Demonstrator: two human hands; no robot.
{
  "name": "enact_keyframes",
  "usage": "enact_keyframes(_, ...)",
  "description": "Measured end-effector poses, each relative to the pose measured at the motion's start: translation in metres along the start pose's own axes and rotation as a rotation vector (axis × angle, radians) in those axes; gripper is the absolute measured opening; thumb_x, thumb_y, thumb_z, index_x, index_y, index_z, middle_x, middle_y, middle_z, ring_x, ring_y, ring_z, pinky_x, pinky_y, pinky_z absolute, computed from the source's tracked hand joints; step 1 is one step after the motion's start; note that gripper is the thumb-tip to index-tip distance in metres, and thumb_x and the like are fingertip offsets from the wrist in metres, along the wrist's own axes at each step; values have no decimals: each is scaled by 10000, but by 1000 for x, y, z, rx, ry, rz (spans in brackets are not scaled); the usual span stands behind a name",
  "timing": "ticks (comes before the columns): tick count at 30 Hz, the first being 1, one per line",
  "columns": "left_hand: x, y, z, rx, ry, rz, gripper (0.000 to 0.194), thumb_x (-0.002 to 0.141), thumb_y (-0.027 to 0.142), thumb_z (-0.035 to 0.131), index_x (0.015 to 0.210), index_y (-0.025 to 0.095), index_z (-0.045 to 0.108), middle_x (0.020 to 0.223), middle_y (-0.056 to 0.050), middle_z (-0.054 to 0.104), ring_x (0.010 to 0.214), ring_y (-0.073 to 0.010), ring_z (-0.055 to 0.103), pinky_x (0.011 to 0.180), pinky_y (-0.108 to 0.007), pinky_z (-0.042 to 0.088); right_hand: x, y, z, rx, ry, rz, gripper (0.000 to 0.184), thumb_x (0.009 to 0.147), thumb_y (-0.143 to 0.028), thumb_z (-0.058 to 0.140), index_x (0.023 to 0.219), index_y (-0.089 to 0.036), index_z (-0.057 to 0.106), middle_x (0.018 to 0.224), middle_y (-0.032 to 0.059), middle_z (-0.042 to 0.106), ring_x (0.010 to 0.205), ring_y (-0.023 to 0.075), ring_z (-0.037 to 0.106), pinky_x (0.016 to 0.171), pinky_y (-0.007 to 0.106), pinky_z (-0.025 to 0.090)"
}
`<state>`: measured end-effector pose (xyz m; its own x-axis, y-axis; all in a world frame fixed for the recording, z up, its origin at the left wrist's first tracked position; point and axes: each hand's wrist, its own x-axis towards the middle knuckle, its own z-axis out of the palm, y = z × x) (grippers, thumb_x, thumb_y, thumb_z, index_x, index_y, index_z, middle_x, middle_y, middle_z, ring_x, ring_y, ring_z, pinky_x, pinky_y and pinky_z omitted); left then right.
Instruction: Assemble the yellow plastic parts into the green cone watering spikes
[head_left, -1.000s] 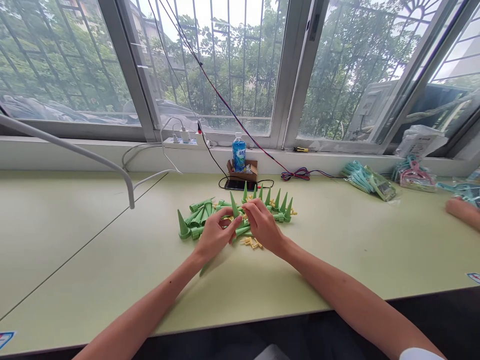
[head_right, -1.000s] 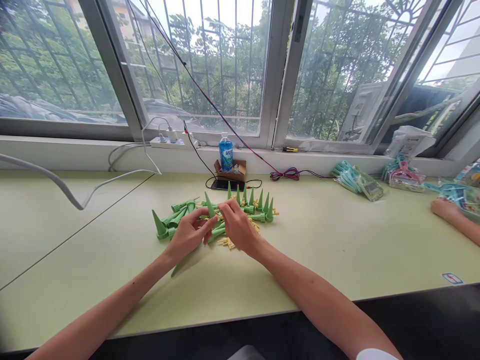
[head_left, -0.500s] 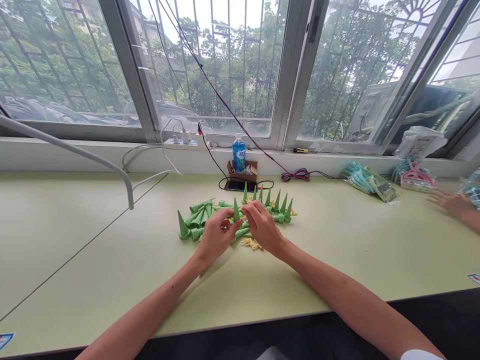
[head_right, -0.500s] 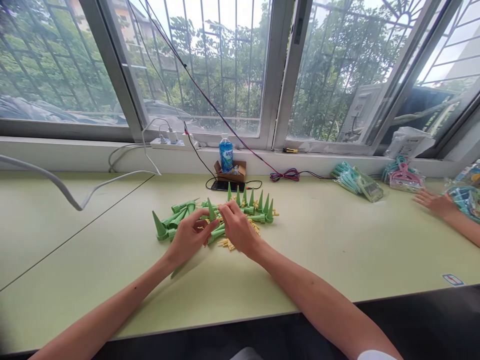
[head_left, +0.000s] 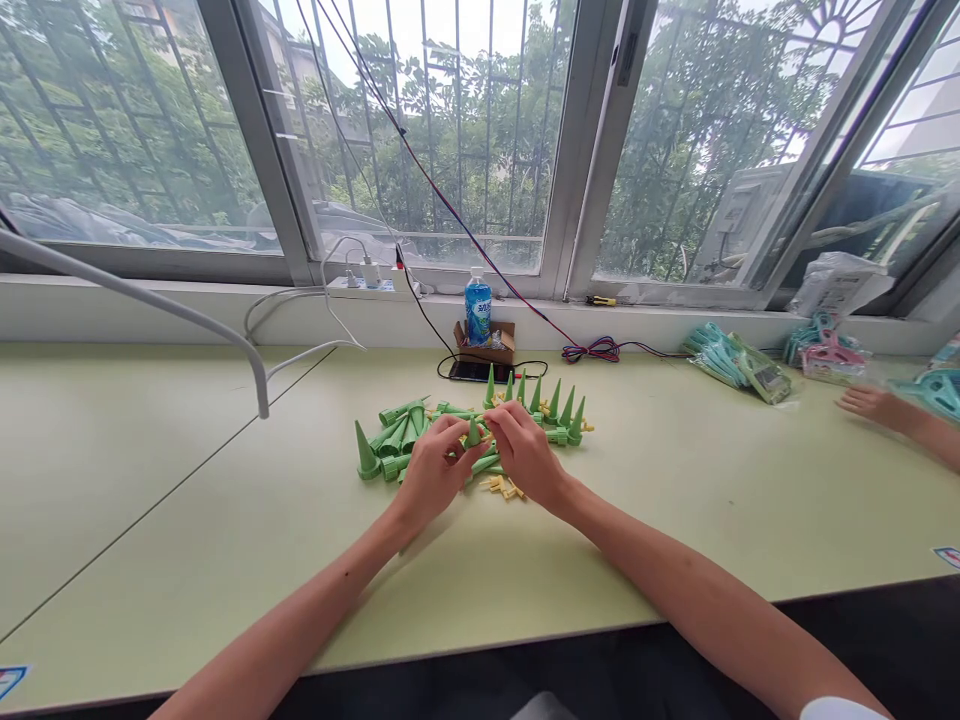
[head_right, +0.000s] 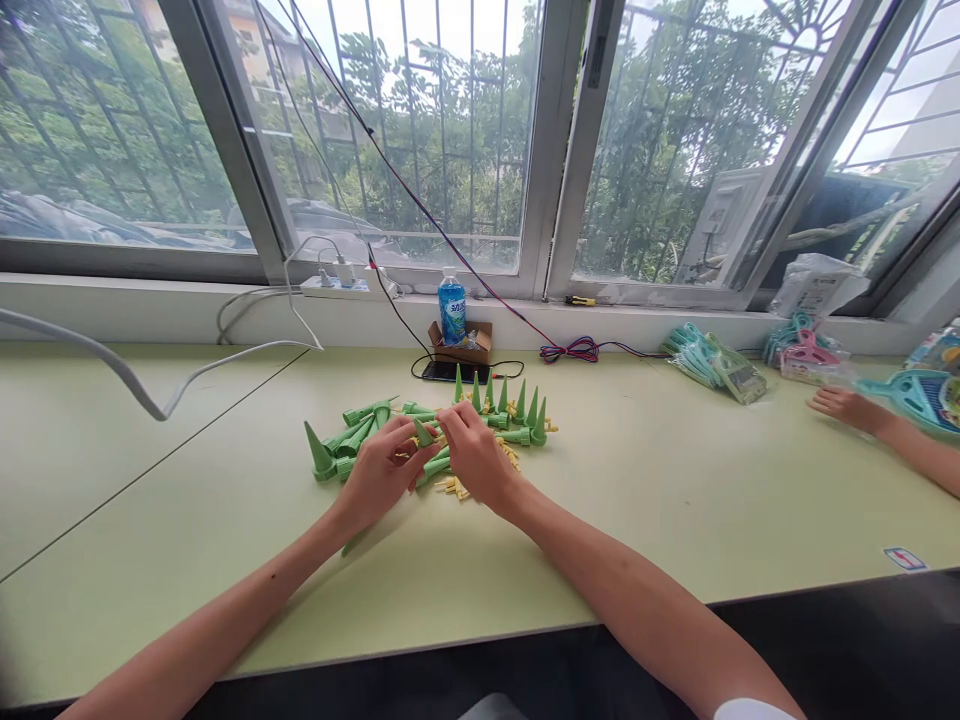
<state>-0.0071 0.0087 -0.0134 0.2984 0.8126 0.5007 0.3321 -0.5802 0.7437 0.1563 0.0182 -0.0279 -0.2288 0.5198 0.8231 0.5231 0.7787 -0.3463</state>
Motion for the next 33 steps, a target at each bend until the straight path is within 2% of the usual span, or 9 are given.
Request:
enact_keyframes(22,0,-11,0,57,4,81,122,881,305,600,899,214,680,959,-32,535,569,-69,492,467,-215,457,1,-1,-1,53,13,24,204,1007,-174,381,986,-208,581,905,57,582,817,158,571,739,276,490)
enact_keyframes(28,0,-6,1,-7,17,18,165,870,340,613,800,193,642,927,-25,520,530,-60,477,436,-216,450,3,-3,-3,49,19,39,198,1004,-178,386,976,-207,580,897,53,589,808,159,569,734,277,490)
enact_keyframes(33,1,-3,0,-187,13,-98,230,845,420,643,819,194,610,807,2,514,459,-69,511,379,-215,421,2,-2,-6,62,-14,15,161,983,-188,435,1066,-215,571,996,73,616,884,179,604,765,300,514)
